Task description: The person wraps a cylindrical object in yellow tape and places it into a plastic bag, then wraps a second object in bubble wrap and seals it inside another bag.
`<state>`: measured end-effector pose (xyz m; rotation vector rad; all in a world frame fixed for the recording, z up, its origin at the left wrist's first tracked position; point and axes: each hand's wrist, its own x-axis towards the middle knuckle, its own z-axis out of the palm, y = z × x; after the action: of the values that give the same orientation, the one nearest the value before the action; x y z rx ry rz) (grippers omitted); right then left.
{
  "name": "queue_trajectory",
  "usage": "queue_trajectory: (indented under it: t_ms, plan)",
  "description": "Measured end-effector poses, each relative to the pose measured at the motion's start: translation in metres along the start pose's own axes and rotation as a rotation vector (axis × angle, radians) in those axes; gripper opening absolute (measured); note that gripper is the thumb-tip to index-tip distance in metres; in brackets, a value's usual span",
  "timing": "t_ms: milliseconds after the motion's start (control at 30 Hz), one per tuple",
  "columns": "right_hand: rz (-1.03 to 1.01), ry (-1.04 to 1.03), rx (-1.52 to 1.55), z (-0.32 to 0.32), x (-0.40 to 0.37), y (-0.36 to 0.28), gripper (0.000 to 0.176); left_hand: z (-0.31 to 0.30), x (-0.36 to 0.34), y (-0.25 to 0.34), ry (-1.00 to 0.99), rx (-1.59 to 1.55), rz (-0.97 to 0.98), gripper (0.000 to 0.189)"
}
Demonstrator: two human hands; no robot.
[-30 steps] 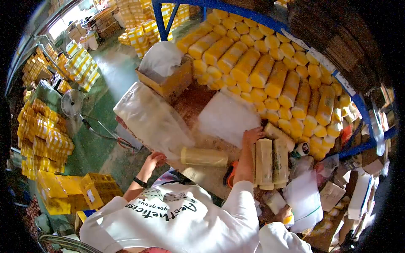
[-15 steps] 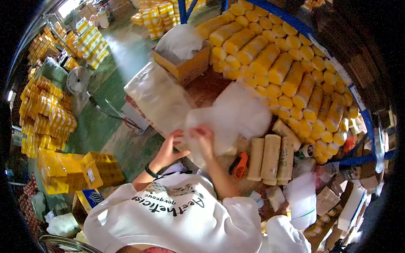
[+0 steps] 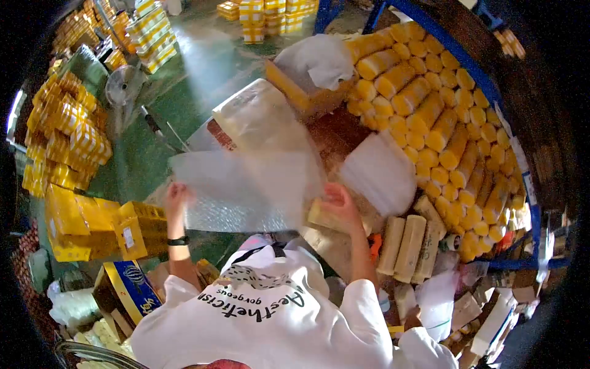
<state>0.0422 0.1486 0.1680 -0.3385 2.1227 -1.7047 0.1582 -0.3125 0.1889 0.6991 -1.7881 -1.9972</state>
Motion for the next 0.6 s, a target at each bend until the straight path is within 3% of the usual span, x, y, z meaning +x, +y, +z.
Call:
queue_trajectory:
  t_ms: [33,67,100,133,200,267,300,333,400,433,500,533,600]
  plan:
    - [-0.020,0.075,-0.465,-0.011,0.003,0.029,0.070,-0.025,0.009,-0.004,0.036,0.075,0.025,0.012]
    - [0.012,0.019,-0.805,-0.013,0.001,0.060,0.078,-0.052,0.019,-0.015,0.131,0.384,0.190,0.014]
    - [0.039,-0.048,-1.142,-0.012,-0.007,0.093,0.085,-0.070,0.022,-0.014,0.197,0.625,0.221,0.016]
    - [0.048,-0.117,-1.477,-0.009,-0.018,0.110,0.093,-0.075,0.014,-0.003,0.266,0.689,0.265,0.015]
    - [0.046,-0.114,-1.353,-0.007,-0.018,0.108,0.103,-0.072,0.003,0.027,0.436,0.816,0.376,0.015]
    - [0.084,-0.120,-1.282,0.003,-0.016,0.100,0.107,-0.079,0.000,0.032,0.467,0.881,0.413,0.013]
    - [0.123,-0.116,-1.280,0.007,-0.014,0.095,0.106,-0.089,0.004,0.023,0.365,1.025,0.699,0.013]
    - [0.164,-0.104,-1.283,0.008,-0.012,0.091,0.105,-0.081,0.005,0.023,0.346,0.749,0.557,0.009]
    - [0.093,-0.093,-1.223,0.003,-0.013,0.108,0.101,-0.063,-0.004,0.035,0.233,0.712,0.433,0.007]
    - [0.069,-0.084,-1.193,0.000,-0.012,0.105,0.098,-0.059,0.000,0.024,0.192,0.629,0.482,0.009]
    - [0.238,-0.100,-1.123,0.001,-0.017,0.082,0.101,-0.046,0.016,-0.005,0.095,0.457,0.587,0.014]
    - [0.318,-0.098,-1.085,0.009,-0.016,0.065,0.102,-0.034,0.016,-0.004,0.051,0.409,0.513,0.016]
    - [0.169,0.080,-0.908,0.011,-0.026,0.070,0.092,-0.010,0.009,-0.003,-0.045,0.319,0.367,0.021]
